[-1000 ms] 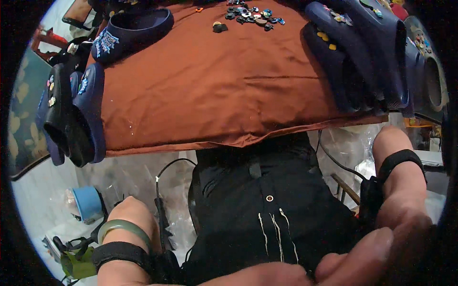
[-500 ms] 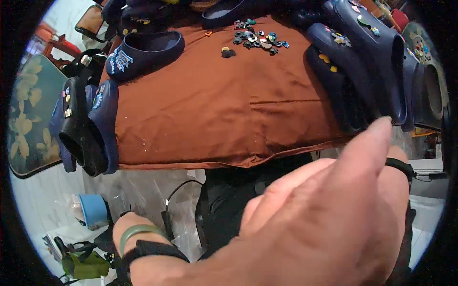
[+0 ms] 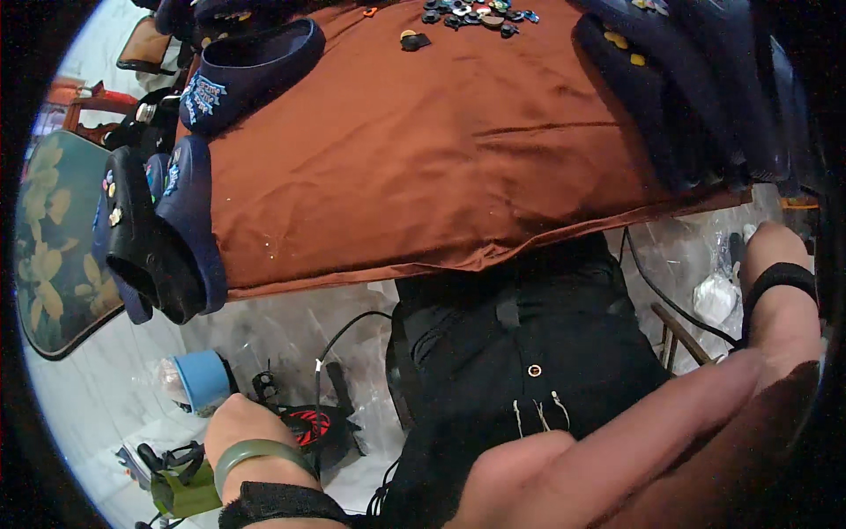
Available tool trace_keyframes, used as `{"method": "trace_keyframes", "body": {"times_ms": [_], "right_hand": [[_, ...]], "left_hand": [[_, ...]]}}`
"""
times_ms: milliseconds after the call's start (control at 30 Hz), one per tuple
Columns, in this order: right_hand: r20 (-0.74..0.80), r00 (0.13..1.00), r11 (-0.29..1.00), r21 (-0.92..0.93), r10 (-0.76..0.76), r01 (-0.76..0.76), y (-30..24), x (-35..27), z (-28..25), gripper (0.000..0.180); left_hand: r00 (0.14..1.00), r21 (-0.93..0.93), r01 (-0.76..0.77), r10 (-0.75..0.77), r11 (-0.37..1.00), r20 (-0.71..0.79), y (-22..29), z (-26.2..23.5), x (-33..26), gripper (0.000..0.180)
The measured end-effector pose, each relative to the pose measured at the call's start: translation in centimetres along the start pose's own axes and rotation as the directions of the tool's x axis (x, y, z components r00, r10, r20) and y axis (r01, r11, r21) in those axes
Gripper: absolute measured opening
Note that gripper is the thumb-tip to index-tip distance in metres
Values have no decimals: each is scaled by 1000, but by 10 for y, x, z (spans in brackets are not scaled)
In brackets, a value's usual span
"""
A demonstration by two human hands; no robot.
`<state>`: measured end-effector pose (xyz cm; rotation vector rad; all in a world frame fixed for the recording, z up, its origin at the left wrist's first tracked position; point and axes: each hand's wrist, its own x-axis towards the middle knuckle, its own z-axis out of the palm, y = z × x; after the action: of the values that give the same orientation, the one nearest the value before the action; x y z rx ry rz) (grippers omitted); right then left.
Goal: The person is manually inserting small decorative charms into the ventilation holes of foam clogs.
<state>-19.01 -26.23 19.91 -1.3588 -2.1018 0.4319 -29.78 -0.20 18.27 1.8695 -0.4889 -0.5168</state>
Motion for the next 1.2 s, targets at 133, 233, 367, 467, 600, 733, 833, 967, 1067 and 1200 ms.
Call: {"method": "trace_keyframes", "body": {"times_ms": [133,233,367,467,600,733,833,967,1067,1200], "right_hand": [[-5,1000,999,39,-28,28,12,1,2,22],[3,1000,1000,28,-6,6,7,0,2,22],[0,1000,1000,26,14,-14,9,-3,1,22],[8,1000,1000,26,15,-15,8,-1,0,22],[13,1000,1000,19,25,-25,8,0,2,22],[17,1000,999,43,-2,1,17,3,3,23],[16,1000,999,33,17,-18,12,4,2,23],[22,1000,998,60,-5,4,13,4,-2,23],[16,999,993,111,-46,44,10,6,-8,24],[-37,987,953,258,-153,158,8,7,-16,24]], "left_hand": [[999,-16,19,-20,1000,-39,-2,2,-8,30],[999,-13,-9,9,1000,-33,-3,0,-5,31],[999,-22,-30,29,999,-36,-3,-2,-8,33],[998,-23,-41,40,999,-50,-3,0,-7,34],[995,-36,-76,74,996,-61,-3,0,-12,35],[992,-65,-76,69,995,-103,-1,0,-22,37],[987,-88,-127,118,988,-107,1,-2,-27,38],[976,-125,-179,160,976,-148,5,-4,-37,39],[960,-168,-238,206,957,-187,8,-8,-47,40],[920,-237,-348,282,907,-272,17,-15,-66,42]]}}
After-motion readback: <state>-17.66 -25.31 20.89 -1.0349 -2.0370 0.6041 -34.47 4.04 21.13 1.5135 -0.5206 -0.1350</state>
